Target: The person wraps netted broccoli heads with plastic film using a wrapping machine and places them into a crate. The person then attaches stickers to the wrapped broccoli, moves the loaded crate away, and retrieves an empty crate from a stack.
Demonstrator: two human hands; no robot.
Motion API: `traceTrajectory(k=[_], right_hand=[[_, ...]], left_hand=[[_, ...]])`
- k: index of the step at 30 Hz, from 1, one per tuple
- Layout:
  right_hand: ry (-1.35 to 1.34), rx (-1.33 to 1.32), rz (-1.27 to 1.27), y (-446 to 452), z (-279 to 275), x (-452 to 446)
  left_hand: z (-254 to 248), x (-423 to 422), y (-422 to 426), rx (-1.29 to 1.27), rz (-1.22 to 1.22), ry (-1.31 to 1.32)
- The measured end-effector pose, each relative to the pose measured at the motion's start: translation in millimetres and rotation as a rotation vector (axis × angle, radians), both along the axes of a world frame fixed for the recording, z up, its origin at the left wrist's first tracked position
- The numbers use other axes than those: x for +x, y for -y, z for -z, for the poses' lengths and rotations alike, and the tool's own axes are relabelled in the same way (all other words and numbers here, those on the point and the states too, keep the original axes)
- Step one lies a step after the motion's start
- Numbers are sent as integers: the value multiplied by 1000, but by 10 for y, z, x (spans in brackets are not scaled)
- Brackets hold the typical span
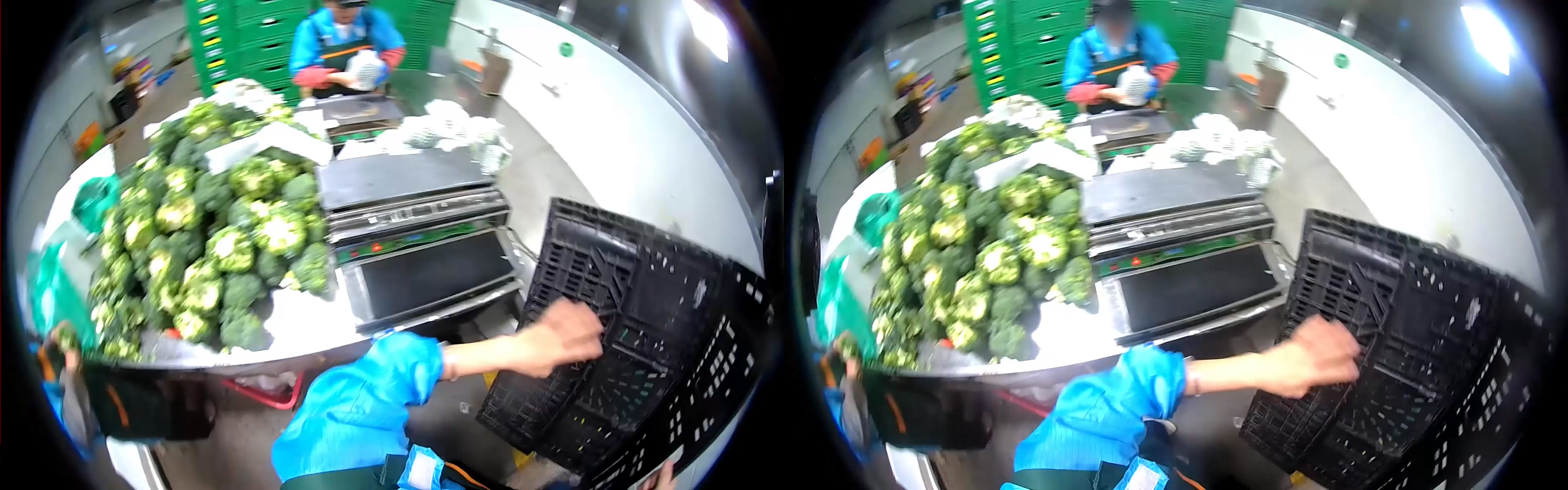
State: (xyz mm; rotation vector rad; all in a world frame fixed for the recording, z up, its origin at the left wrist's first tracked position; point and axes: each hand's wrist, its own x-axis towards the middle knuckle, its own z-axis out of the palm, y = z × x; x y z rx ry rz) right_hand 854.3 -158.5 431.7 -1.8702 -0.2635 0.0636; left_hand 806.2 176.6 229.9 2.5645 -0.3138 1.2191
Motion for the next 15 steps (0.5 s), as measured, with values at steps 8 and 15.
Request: traceTrajectory(k=[8,15], right_hand=[[-485,209,-84,550,990,14],[-258,213,78,564,2111,49]], left_hand=[[856,670,546,844,300,114],[1406,563,884,853,94,-311]])
